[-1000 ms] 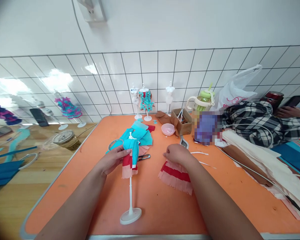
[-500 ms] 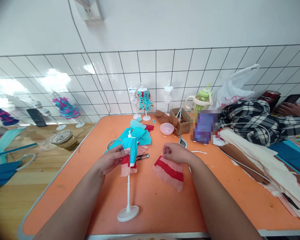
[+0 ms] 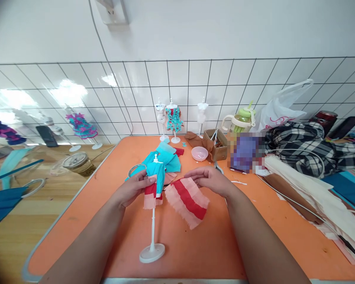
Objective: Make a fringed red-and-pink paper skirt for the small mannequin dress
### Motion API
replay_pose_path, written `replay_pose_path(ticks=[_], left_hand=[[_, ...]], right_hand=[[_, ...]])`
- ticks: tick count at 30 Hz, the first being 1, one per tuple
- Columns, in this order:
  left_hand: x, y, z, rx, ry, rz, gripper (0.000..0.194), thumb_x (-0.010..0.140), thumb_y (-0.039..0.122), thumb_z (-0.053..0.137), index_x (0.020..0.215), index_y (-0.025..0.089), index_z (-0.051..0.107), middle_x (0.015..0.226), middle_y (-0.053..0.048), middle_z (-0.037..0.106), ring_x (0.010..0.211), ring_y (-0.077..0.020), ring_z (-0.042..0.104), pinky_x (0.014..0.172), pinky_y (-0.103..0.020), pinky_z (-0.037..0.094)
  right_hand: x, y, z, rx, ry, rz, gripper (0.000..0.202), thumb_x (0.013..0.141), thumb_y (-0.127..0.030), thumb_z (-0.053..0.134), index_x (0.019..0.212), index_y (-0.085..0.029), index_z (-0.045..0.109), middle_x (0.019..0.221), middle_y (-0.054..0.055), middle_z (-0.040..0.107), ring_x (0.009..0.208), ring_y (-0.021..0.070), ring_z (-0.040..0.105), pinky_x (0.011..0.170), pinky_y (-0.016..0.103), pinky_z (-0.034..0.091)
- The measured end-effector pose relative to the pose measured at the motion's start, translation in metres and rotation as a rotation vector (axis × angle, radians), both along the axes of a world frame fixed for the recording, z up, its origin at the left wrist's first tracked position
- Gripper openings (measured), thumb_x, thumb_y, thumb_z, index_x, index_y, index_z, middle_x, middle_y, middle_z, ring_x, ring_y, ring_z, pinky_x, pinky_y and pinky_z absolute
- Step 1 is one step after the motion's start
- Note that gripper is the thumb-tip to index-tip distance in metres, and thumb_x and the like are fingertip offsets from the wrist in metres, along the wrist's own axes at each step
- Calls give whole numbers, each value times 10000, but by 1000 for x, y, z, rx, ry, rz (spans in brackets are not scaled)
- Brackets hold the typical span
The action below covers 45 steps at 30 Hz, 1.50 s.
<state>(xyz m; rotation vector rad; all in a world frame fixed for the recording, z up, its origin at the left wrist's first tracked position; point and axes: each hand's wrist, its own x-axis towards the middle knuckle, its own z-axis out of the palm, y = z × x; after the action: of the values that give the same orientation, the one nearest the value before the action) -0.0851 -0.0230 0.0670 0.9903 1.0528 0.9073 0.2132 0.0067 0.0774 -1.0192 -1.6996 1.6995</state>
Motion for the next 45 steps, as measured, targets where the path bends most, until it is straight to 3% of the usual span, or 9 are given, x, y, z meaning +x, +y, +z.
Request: replay_pose_path(ticks=[7,11,17,21,27,32,38,41,45], left_hand=[[4,-3,7,21,34,4,465,674,353,804,1072,194,626,972,-52,704,871,-215,664,820,-343,495],[7,-5,9,41,43,7,450,661,358,811,1038,189,630,980,-51,705,889,-221,664,837,-347,493],[8,-6,10,62,68,8,418,663,378,801,996,193,630,919,-45,714,859,-240,674,809,-361,502],[7,-6,9,70,77,2,375,675,361,795,966,194,628,881,-33,713,837,-230,674,808,-350,505],[6,-5,8,76,94,5,354,686,354,789,959,196,629,899,-31,709,847,-225,668,807,-342,510],[6,-5,9,90,90,3,390,680,357,790,1002,202,633,963,-39,709,906,-242,665,825,-349,508],[7,-5,8,70,88,-1,394,700,354,783,1018,195,613,945,-38,708,880,-222,667,815,-339,512],[5,-2,6,62,94,56,428,676,382,797,1001,182,605,976,-58,707,895,-236,669,787,-338,519],[1,2,0,-17,153,195,764,614,401,842,1253,202,474,956,-75,713,842,-246,690,754,-357,535]], right_hand=[[0,-5,7,346,-246,3,184,772,-212,624,892,-202,763,940,75,720,870,213,656,738,321,519],[-1,-9,13,574,-365,2,152,767,-196,622,811,-236,762,1159,72,641,1087,249,582,941,388,450],[-4,-9,12,393,-380,150,213,765,-130,512,866,-199,687,900,37,719,849,195,657,797,316,504],[-5,-11,15,378,-334,134,240,748,-117,497,879,-192,684,916,40,710,843,183,640,724,270,490],[-5,-8,9,343,-487,94,320,757,-127,458,971,-216,678,663,-22,597,573,123,529,523,218,389],[-6,8,-23,360,-920,-48,260,802,-199,513,965,-203,715,874,56,717,786,197,635,630,258,425],[10,20,-31,420,-1003,-132,390,884,-306,492,1245,-261,633,1273,92,620,1094,277,593,800,328,440],[10,19,-24,494,-1045,-180,348,873,-271,509,1182,-231,663,1220,101,640,1012,256,622,754,309,430],[-14,7,-24,476,-1028,-97,387,888,-514,488,838,-201,710,847,88,714,778,229,644,612,287,394]])
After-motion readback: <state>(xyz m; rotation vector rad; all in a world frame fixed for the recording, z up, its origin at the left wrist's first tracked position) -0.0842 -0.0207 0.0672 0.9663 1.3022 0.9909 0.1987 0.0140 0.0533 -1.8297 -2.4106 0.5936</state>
